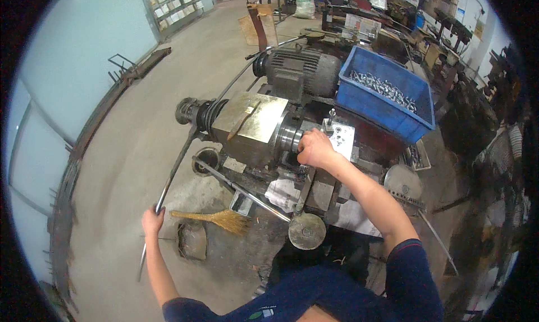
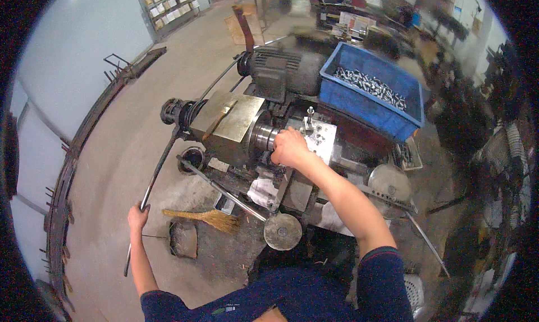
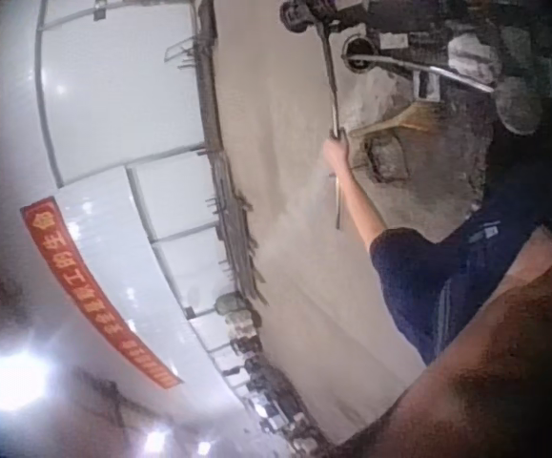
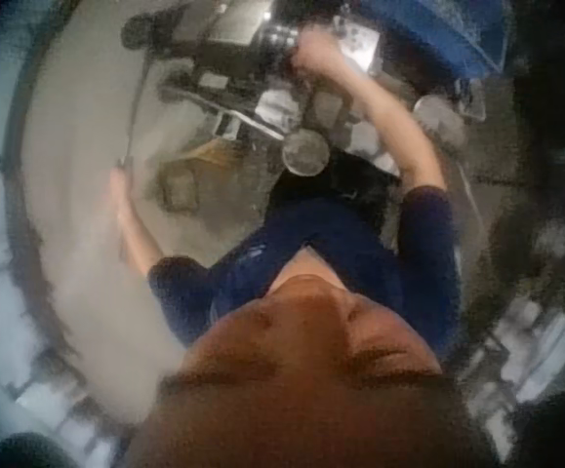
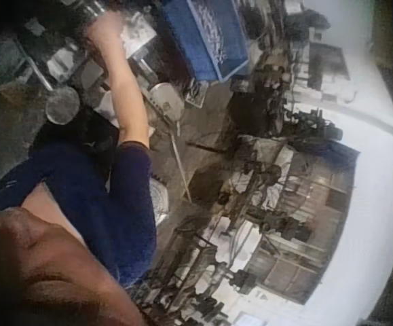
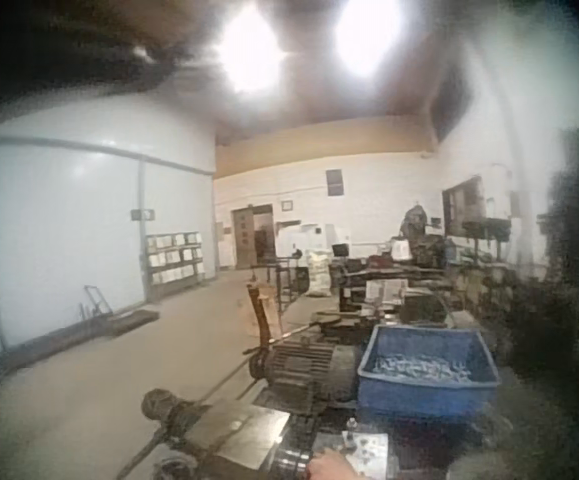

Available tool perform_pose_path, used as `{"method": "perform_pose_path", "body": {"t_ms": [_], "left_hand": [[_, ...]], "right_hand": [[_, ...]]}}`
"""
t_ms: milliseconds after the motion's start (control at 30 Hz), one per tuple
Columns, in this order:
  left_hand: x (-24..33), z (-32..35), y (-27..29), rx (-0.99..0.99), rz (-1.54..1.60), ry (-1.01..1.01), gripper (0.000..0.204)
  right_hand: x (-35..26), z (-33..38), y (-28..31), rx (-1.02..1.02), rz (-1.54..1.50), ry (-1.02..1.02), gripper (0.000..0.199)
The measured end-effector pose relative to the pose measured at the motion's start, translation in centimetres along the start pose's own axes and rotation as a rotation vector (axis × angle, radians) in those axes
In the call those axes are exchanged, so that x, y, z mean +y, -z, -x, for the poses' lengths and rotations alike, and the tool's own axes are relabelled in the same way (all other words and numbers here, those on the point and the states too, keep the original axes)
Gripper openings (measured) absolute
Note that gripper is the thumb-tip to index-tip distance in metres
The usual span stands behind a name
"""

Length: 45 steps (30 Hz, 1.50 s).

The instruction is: The person operates a manual turning machine in a workshop, repeatedly loading small metal parts from a blue bin into the chuck, actuating the machine with a lever, and collecting finished parts into a perforated metal tray. The cycle of loading, machining, and collecting is repeated throughout the clip.

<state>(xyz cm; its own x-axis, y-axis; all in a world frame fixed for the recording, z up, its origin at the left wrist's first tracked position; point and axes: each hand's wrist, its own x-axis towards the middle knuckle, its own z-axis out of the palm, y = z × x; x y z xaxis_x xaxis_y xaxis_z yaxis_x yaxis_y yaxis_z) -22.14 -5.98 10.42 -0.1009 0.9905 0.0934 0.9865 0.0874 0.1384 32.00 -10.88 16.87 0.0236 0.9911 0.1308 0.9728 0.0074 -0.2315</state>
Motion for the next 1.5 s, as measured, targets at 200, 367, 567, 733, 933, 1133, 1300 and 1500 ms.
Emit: {"method": "perform_pose_path", "body": {"t_ms": [200, 367, 567, 733, 933, 1133, 1300, 1500], "left_hand": [[-2.4, -3.6, -0.6, -0.031, -0.158, 0.114, 0.031], [4.4, 2.6, -1.7, 0.140, -0.036, 0.150, 0.036], [10.2, 9.6, -0.2, 0.079, 0.053, 0.172, 0.036], [10.1, 10.2, 0.1, 0.119, 0.072, 0.098, 0.039], [11.0, 7.9, 0.0, 0.024, -0.072, -0.104, 0.047], [18.8, 8.7, 6.2, -0.030, 0.243, -0.613, 0.040], [27.3, 9.1, 4.8, -0.113, 0.131, -0.974, 0.039], [31.8, 9.8, 2.4, -0.390, 0.168, -1.058, 0.039]], "right_hand": [[-0.1, -0.4, -0.3, 0.058, 0.002, 0.013, 0.020], [0.0, -0.2, 0.1, 0.024, 0.001, -0.011, 0.021], [-0.5, 0.0, 0.5, -0.007, 0.079, 0.004, 0.023], [0.8, 1.4, 3.2, 0.133, 0.139, 0.037, 0.023], [11.5, 4.7, 13.0, 0.630, 0.219, -0.060, 0.042], [9.7, 10.5, 23.7, 0.820, 0.060, 0.075, 0.043], [10.6, 16.5, 24.4, 0.769, 0.101, -0.022, 0.039], [15.4, 34.2, 19.0, 0.613, -0.039, -0.586, 0.037]]}}
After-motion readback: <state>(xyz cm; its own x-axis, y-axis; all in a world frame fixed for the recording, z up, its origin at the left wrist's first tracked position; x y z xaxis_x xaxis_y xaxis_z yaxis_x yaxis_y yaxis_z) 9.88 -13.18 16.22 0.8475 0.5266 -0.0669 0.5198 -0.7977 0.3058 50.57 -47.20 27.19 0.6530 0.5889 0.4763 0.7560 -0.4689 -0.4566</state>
